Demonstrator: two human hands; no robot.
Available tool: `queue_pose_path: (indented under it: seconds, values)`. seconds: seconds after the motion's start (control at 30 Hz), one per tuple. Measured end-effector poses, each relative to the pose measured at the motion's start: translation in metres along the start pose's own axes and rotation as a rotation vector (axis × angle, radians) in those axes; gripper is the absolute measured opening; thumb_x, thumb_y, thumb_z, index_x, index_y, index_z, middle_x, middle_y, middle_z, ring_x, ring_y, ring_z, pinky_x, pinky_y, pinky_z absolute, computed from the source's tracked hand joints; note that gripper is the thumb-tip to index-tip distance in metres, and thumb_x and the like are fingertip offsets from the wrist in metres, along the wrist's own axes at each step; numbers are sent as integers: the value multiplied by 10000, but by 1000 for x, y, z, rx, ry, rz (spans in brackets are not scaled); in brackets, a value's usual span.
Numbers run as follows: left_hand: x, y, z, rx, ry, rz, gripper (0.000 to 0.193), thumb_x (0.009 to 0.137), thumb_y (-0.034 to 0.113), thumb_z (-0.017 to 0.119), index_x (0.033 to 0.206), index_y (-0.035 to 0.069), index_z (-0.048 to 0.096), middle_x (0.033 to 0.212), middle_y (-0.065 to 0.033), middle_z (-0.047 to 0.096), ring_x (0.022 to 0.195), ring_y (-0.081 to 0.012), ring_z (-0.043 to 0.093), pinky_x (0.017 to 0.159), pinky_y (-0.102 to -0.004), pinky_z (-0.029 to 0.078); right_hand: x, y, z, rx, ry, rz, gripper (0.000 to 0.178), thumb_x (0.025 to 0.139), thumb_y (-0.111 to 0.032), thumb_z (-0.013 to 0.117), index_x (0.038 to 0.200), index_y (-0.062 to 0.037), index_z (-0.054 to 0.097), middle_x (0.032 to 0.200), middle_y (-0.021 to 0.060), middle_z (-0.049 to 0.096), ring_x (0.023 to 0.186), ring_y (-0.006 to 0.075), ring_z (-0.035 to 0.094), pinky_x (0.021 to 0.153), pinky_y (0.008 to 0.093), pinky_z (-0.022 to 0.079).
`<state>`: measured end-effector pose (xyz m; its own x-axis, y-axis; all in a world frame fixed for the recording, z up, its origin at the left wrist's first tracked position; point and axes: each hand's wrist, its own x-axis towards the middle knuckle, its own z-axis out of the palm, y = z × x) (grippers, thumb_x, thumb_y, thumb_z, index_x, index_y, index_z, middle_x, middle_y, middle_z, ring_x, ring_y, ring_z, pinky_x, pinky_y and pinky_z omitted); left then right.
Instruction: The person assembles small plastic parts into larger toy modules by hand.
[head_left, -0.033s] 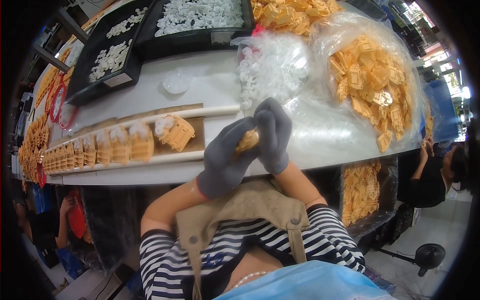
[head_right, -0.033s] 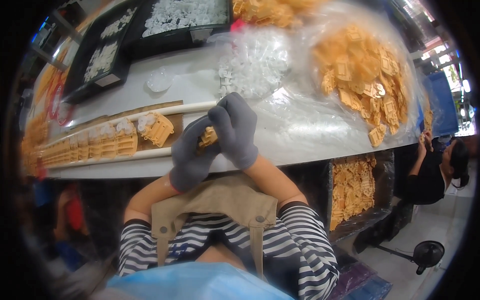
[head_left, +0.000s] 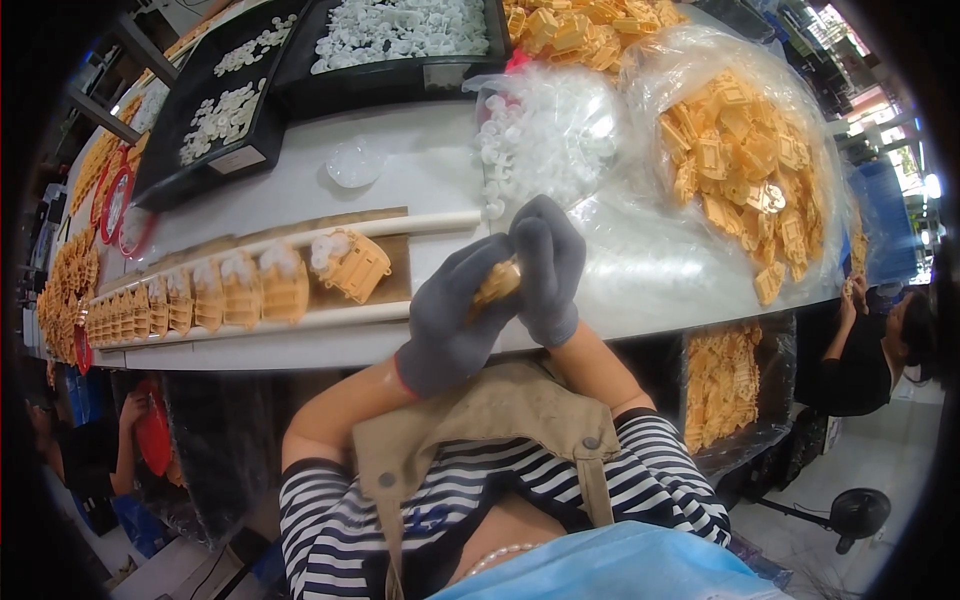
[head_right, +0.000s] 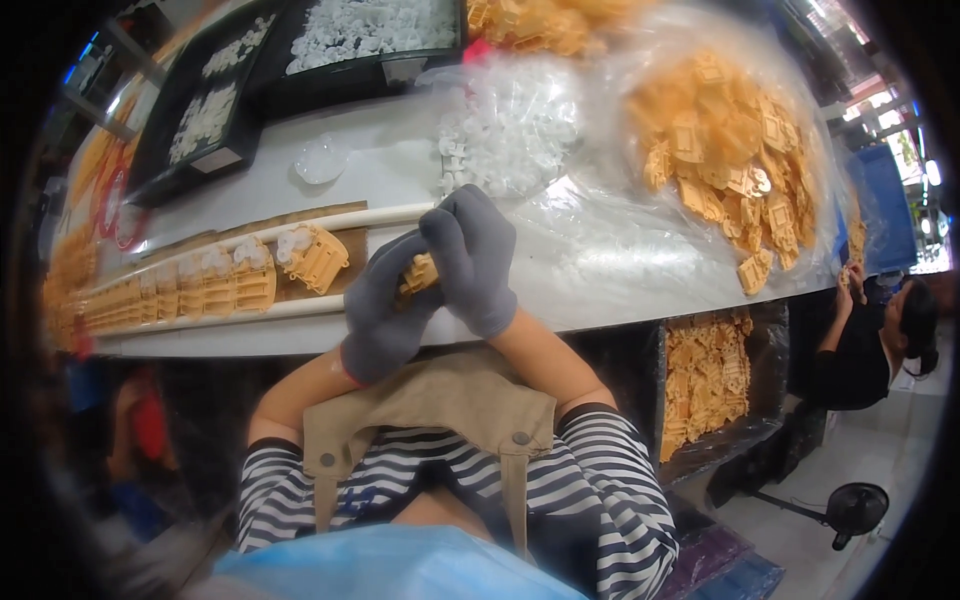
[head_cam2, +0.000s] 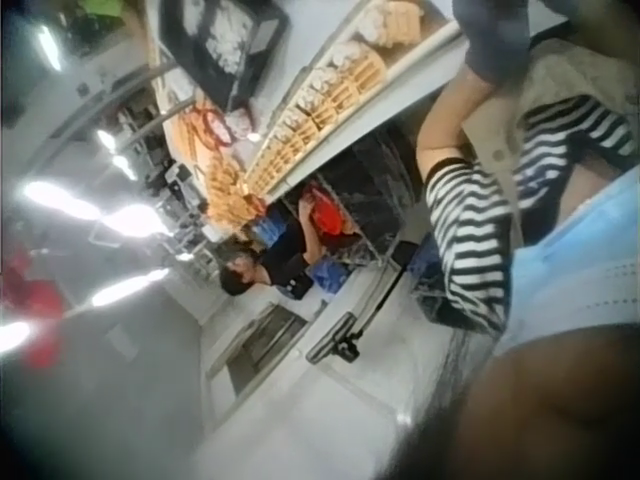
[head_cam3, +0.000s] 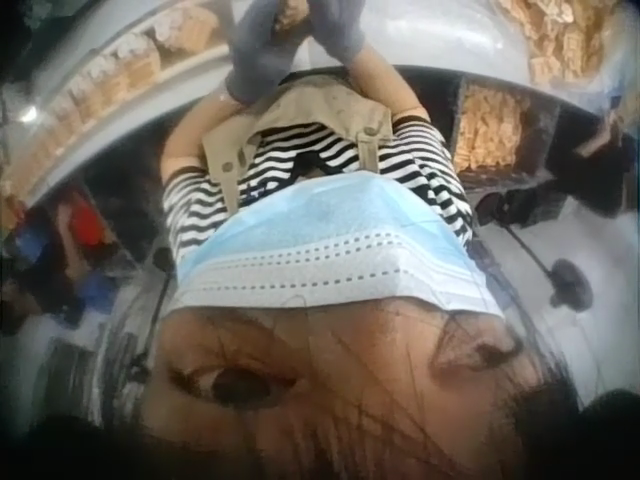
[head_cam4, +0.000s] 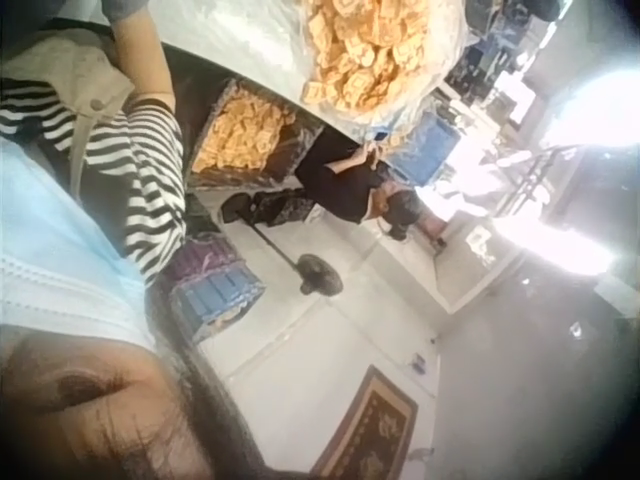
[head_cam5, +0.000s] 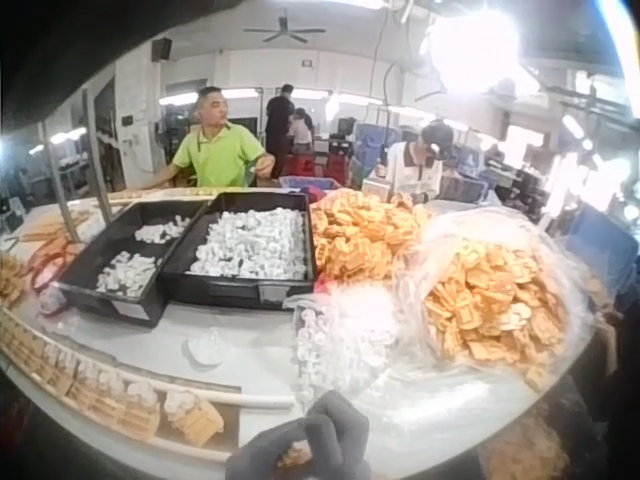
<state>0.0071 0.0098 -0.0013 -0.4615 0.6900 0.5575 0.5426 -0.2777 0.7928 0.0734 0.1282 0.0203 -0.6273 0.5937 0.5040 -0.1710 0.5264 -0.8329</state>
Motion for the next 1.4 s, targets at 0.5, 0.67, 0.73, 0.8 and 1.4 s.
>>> queue_pose_path:
  seconds: [0.5, 0.67, 0.73, 0.8, 1.4]
  values:
    - [9, -8, -13, -84, -46, -53, 579, 756, 122, 774, 1263, -2, 524, 1160, -167, 602, 1003, -230, 621, 838, -322, 508, -9, 15, 7, 284, 143, 226, 693, 911, -698, 275, 788, -55, 504, 735, 9, 477, 673, 112, 446, 642, 246, 373]
    - [6, -3, -19, -13, -65, 66, 574, 730, 88, 778, 1249, 21, 541, 1178, -152, 573, 1012, -250, 612, 827, -317, 510, -15, 8, 12, 174, 122, 103, 723, 908, -709, 212, 830, -51, 501, 766, 25, 476, 680, 130, 446, 648, 247, 383]
    - [1, 0, -19, -18, -64, 39, 562, 724, 71, 778, 1237, 26, 553, 1159, -149, 576, 1003, -245, 612, 820, -315, 513, -20, 7, 12, 146, 120, 61, 716, 920, -691, 184, 832, -51, 493, 769, 35, 474, 679, 138, 447, 647, 251, 387]
    - [-6, 7, -14, -26, -59, 66, 535, 711, 37, 776, 1208, 29, 576, 1118, -135, 577, 976, -238, 613, 799, -311, 519, -24, 9, 9, 193, 82, 33, 639, 972, -596, 193, 756, -56, 458, 736, 51, 465, 657, 152, 444, 636, 268, 391]
    - [-4, -5, -25, -706, 251, -336, 530, 837, 59, 680, 1308, -5, 444, 1193, -57, 512, 1048, -138, 523, 931, -269, 439, 1, 24, -3, 880, -18, 173, 818, 879, -720, 284, 1194, 4, 497, 1192, 149, 535, 1122, 251, 524, 978, 401, 420]
